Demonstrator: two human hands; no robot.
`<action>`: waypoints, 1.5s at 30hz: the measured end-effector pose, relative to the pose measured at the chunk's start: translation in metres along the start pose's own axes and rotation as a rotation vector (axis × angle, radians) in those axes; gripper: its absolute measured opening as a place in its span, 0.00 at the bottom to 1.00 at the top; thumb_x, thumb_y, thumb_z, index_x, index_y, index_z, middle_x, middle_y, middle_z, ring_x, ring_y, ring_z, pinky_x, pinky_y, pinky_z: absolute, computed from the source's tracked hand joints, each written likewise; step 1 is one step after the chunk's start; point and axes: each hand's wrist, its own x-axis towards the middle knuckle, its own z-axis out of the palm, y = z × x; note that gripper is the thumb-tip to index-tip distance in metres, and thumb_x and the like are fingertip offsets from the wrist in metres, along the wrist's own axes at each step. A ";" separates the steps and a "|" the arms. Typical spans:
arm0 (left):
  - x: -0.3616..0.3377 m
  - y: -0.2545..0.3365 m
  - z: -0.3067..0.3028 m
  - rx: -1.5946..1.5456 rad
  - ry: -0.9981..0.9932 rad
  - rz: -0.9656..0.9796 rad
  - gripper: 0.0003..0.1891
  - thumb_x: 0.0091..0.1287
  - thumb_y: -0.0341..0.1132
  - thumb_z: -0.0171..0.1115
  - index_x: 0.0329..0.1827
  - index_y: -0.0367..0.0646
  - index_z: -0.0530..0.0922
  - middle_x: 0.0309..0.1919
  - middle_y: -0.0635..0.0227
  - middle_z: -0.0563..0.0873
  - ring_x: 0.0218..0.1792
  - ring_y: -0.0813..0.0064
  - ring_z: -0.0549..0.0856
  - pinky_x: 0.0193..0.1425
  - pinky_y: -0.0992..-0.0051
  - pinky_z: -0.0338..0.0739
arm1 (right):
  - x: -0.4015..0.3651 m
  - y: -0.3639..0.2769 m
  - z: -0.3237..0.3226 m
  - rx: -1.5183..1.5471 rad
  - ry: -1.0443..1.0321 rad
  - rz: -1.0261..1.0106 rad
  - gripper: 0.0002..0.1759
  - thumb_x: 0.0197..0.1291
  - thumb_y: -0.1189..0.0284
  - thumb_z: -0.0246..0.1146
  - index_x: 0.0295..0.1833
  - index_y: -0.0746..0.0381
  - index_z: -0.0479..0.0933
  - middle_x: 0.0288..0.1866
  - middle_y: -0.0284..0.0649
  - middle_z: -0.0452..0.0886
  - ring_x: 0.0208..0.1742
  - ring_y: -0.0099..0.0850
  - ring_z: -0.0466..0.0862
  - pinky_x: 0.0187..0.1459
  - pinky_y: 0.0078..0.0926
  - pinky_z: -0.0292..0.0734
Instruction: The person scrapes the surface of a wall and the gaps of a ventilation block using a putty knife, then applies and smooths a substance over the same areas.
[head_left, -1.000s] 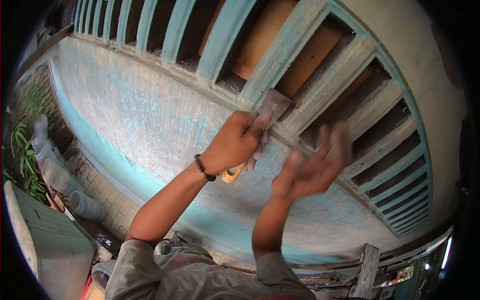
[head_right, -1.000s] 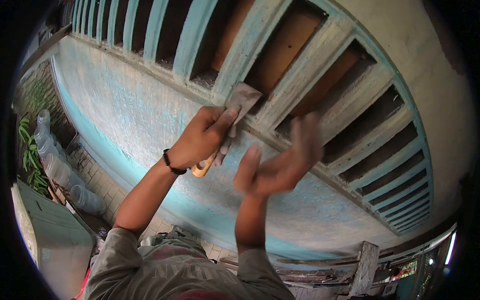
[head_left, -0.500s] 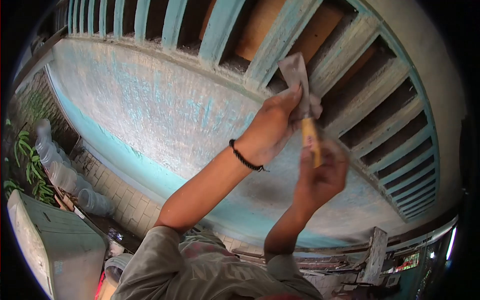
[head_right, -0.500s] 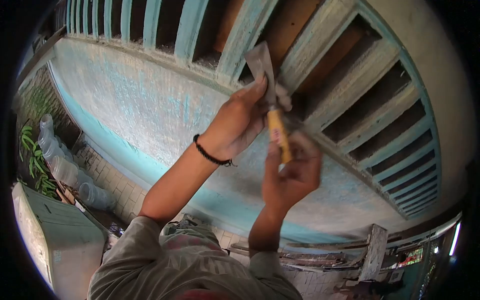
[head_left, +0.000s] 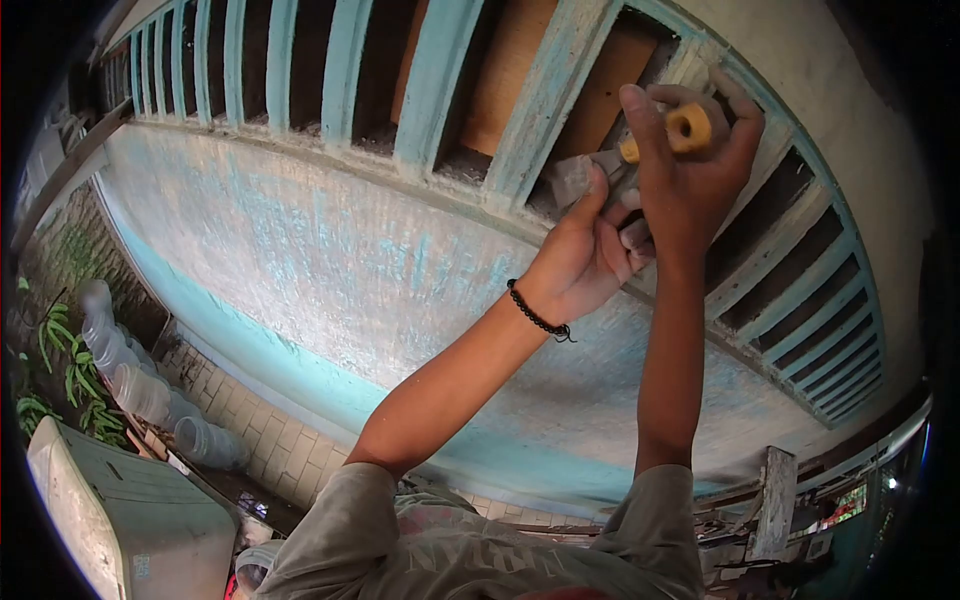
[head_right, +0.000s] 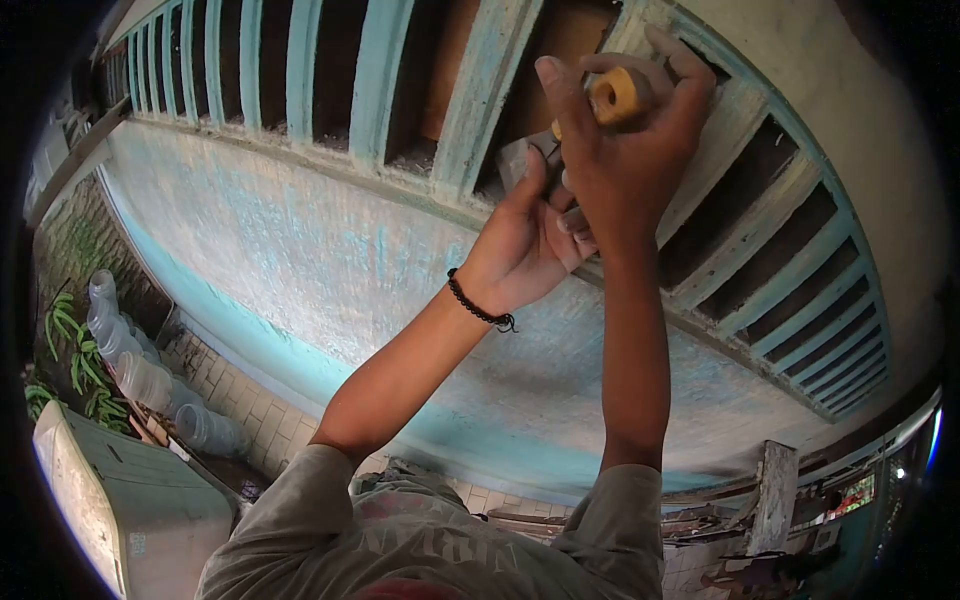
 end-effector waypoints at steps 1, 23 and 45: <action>0.001 0.002 0.001 0.041 0.008 -0.011 0.30 0.85 0.62 0.51 0.70 0.45 0.77 0.54 0.69 0.90 0.39 0.77 0.81 0.49 0.72 0.78 | -0.003 -0.002 0.004 0.022 0.007 0.030 0.20 0.66 0.72 0.81 0.53 0.68 0.79 0.44 0.36 0.89 0.41 0.20 0.85 0.40 0.21 0.82; -0.049 0.122 -0.009 2.369 0.094 0.932 0.30 0.77 0.39 0.58 0.76 0.28 0.73 0.58 0.38 0.86 0.56 0.42 0.88 0.61 0.55 0.83 | 0.051 0.018 0.031 0.383 -0.227 -0.259 0.15 0.85 0.62 0.61 0.50 0.62 0.70 0.34 0.36 0.78 0.23 0.21 0.82 0.25 0.23 0.83; -0.051 0.115 -0.026 2.534 0.080 1.047 0.42 0.66 0.46 0.68 0.78 0.22 0.71 0.43 0.47 0.90 0.39 0.51 0.90 0.47 0.62 0.87 | 0.027 0.024 0.025 0.402 -0.287 -0.236 0.12 0.80 0.66 0.66 0.50 0.64 0.73 0.36 0.37 0.80 0.24 0.20 0.83 0.24 0.22 0.80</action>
